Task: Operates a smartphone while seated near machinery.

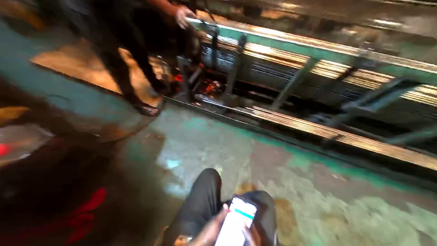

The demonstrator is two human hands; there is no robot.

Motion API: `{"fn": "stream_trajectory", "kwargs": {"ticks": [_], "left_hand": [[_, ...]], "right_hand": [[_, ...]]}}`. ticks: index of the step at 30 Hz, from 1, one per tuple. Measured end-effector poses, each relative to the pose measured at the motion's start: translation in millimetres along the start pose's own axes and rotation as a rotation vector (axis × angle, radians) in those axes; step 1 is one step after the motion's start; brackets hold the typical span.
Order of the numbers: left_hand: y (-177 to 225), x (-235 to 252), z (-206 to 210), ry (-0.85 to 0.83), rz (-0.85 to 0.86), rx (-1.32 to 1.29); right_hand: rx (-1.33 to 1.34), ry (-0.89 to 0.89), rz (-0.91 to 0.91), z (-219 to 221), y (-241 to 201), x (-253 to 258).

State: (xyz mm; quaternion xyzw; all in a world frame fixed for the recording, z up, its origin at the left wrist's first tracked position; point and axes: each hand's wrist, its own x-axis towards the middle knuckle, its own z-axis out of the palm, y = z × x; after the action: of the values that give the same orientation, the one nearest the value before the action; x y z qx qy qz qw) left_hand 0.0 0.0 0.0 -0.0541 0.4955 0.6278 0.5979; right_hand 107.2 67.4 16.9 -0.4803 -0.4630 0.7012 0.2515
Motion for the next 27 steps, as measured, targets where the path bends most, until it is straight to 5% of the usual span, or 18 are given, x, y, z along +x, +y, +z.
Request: {"fn": "stream_trajectory", "kwargs": {"ticks": [2,7,27], "left_hand": [[0.5,-2.8,-0.6,-0.030,-0.018,0.034],[-5.8,2.2,-8.1,-0.077,-0.016,0.191],[-12.0,-1.4,-17.5,-0.273,0.130,0.494]], "right_hand": [[0.082,-0.012,-0.045,-11.0,39.2,9.7],[0.120,0.036,0.068,-9.9,33.5,15.5],[0.092,0.114,-0.014,-8.0,34.7,17.1]]}}
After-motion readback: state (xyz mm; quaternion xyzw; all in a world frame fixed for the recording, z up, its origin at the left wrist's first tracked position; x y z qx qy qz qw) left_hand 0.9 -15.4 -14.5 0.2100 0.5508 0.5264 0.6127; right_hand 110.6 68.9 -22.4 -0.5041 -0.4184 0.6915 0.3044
